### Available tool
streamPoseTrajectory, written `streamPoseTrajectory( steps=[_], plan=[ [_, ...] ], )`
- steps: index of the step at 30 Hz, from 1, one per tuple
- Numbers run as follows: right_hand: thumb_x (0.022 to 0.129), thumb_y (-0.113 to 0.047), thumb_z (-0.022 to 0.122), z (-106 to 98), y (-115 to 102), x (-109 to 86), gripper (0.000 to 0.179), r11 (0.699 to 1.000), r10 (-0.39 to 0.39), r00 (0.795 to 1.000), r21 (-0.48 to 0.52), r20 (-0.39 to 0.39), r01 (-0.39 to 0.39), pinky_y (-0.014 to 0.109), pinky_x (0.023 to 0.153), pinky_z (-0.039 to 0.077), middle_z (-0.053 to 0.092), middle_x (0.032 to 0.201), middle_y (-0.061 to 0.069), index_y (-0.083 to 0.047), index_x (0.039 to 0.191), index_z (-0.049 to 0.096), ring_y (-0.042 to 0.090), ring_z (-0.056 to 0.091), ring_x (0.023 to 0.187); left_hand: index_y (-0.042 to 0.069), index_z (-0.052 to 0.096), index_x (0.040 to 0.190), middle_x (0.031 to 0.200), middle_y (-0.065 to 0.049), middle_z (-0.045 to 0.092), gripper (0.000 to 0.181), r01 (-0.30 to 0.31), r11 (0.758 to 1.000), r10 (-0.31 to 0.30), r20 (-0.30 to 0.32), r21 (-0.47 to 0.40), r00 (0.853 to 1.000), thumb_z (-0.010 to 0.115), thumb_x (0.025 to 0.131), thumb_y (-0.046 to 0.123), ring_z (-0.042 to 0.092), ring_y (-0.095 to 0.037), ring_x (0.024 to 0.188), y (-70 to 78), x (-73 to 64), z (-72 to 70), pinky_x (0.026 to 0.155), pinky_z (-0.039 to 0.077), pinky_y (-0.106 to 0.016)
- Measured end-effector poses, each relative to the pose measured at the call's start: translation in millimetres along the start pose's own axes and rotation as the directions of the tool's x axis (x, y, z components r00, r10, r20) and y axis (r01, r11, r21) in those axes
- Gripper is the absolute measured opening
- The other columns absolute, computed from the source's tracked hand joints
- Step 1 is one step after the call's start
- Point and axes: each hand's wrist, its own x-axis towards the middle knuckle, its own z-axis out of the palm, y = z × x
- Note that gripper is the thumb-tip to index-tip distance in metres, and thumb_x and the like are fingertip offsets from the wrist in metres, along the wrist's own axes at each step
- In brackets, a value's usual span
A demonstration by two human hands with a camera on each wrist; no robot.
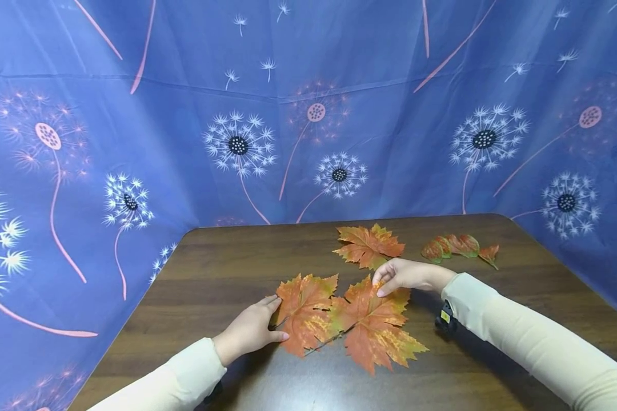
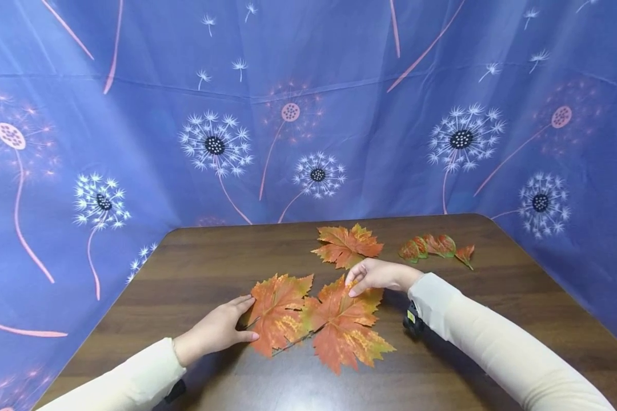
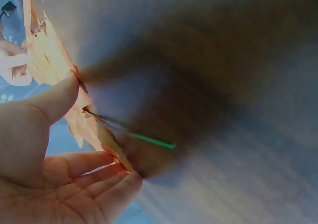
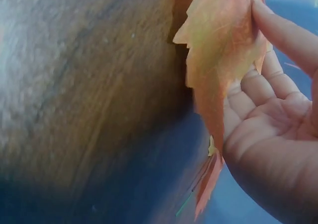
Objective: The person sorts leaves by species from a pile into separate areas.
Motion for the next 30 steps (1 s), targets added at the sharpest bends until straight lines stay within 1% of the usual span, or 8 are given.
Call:
streamPoseTrajectory(
  steps=[3, 7, 11, 13, 18, 21, 25, 30],
  plan=[
    [0.085, -0.012, 0.073, 1, 4, 1.7, 0.024, 1.0, 0.009, 1.0, 0.026, 0.003, -0.009, 0.032, 0.079, 0.049, 0.068, 0.089, 0.0, 0.002, 0.102, 0.065, 0.013, 0.059, 0.084, -0.008, 0.049, 0.137, 0.143, -0.023, 0.049, 0.08, 0.0, 1.0, 0.0, -0.025, 0.001, 1.0, 0.081, 0.078, 0.035, 0.045, -0.038, 0.133, -0.2, 1.7, -2.2, 0.108, 0.039, -0.05],
    [0.085, -0.013, 0.073, 1, 4, 2.1, 0.025, 1.0, 0.009, 1.0, 0.022, -0.003, -0.009, 0.032, 0.081, 0.049, 0.069, 0.092, 0.0, 0.002, 0.104, 0.066, 0.014, 0.059, 0.087, -0.009, 0.054, 0.131, 0.135, -0.023, 0.056, 0.075, 0.001, 1.0, -0.002, -0.082, -0.006, 0.997, 0.082, 0.077, 0.034, 0.051, -0.038, 0.128, -2.0, 8.5, -7.8, 0.106, 0.042, -0.049],
    [0.085, -0.014, 0.073, 1, 4, 2.3, 0.025, 1.0, 0.012, 1.0, 0.01, -0.013, -0.012, 0.032, 0.083, 0.048, 0.07, 0.094, -0.001, 0.001, 0.104, 0.067, 0.014, 0.059, 0.09, -0.008, 0.06, 0.124, 0.121, -0.021, 0.064, 0.067, 0.03, 0.999, -0.034, -0.137, -0.035, 0.99, 0.084, 0.074, 0.03, 0.058, -0.037, 0.116, -4.2, 17.5, -12.0, 0.099, 0.047, -0.048],
    [0.085, -0.014, 0.074, 1, 4, 2.5, 0.026, 1.0, 0.016, 1.0, 0.012, -0.013, -0.016, 0.032, 0.083, 0.048, 0.07, 0.094, 0.0, 0.001, 0.105, 0.067, 0.014, 0.06, 0.09, -0.006, 0.061, 0.122, 0.115, -0.019, 0.066, 0.066, 0.062, 0.996, -0.07, -0.149, -0.064, 0.986, 0.086, 0.072, 0.029, 0.059, -0.036, 0.111, -4.9, 21.4, -11.8, 0.095, 0.048, -0.047],
    [0.085, -0.013, 0.073, 1, 4, 1.8, 0.026, 0.999, 0.025, 1.0, 0.02, -0.004, -0.025, 0.032, 0.082, 0.049, 0.069, 0.092, -0.001, 0.001, 0.106, 0.066, 0.014, 0.06, 0.088, -0.005, 0.059, 0.122, 0.114, -0.018, 0.063, 0.07, 0.157, 0.98, -0.171, -0.124, -0.121, 0.977, 0.089, 0.068, 0.029, 0.055, -0.037, 0.109, -3.8, 25.9, -9.9, 0.094, 0.046, -0.049],
    [0.085, -0.013, 0.073, 0, 1, 0.5, 0.026, 0.999, 0.036, 0.999, 0.017, -0.008, -0.036, 0.031, 0.081, 0.049, 0.069, 0.091, -0.001, 0.001, 0.106, 0.067, 0.014, 0.059, 0.086, -0.006, 0.059, 0.12, 0.113, -0.018, 0.058, 0.07, 0.196, 0.97, -0.212, -0.104, -0.145, 0.972, 0.09, 0.066, 0.028, 0.052, -0.036, 0.108, -3.3, 26.5, -9.2, 0.093, 0.046, -0.049],
    [0.086, -0.013, 0.072, -1, -1, 0.3, 0.025, 0.998, 0.057, 0.998, 0.031, 0.001, -0.057, 0.03, 0.078, 0.048, 0.067, 0.089, -0.001, 0.001, 0.107, 0.067, 0.013, 0.055, 0.082, -0.007, 0.06, 0.115, 0.108, -0.018, 0.057, 0.068, 0.213, 0.964, -0.23, -0.098, -0.156, 0.968, 0.091, 0.065, 0.025, 0.051, -0.035, 0.104, -3.3, 27.4, -8.7, 0.091, 0.046, -0.049],
    [0.089, -0.012, 0.068, -5, 5, -0.1, 0.024, 0.995, 0.059, 0.997, 0.074, 0.046, -0.062, 0.03, 0.081, 0.049, 0.065, 0.093, -0.001, 0.001, 0.109, 0.066, 0.012, 0.054, 0.083, -0.006, 0.062, 0.104, 0.096, -0.014, 0.059, 0.059, 0.217, 0.966, -0.232, -0.098, -0.144, 0.968, 0.092, 0.063, 0.023, 0.054, -0.032, 0.095, -2.6, 31.5, -8.4, 0.086, 0.048, -0.045]
  ],
)
